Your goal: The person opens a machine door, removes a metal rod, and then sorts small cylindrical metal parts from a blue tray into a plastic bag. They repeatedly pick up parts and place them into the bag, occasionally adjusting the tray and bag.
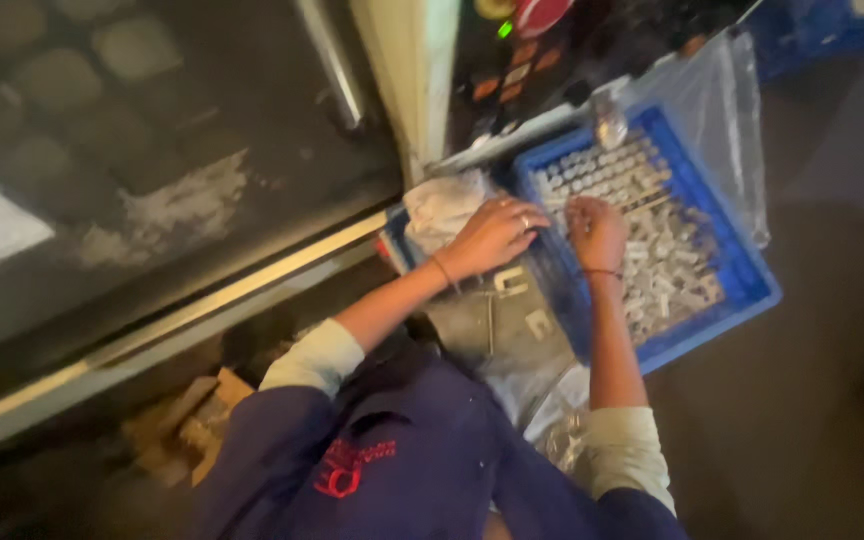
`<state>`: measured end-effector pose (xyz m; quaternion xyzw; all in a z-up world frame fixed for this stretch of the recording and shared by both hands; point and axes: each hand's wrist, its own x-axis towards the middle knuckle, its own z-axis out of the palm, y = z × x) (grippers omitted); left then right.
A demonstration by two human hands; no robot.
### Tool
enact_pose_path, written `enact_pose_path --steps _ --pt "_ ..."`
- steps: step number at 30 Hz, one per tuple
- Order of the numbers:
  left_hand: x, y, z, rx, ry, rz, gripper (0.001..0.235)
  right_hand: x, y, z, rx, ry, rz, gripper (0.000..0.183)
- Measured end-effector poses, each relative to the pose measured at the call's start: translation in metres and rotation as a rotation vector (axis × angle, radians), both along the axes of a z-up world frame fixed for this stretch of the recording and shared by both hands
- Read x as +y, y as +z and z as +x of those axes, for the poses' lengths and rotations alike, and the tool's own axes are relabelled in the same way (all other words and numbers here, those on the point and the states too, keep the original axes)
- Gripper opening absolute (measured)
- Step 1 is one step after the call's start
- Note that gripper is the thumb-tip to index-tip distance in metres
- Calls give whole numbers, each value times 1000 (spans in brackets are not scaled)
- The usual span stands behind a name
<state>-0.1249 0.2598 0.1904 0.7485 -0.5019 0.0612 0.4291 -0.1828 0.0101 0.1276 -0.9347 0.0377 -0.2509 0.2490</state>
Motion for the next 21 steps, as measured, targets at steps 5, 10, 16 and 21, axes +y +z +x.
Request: enact_pose_path --steps 5,10,16,21 --pt "0 -35 6 36 -73 6 19 -1 -8 -38 69 -37 148 16" --pt "-5 -40 24 39 -97 -11 18 4 -26 -59 154 -135 154 19" --pt "12 -16 41 31 -164 -10 19 25 -5 -4 100 -96 -3 21" --pt "72 -21 52 -21 -154 -50 27 77 -32 -13 98 -135 174 15"
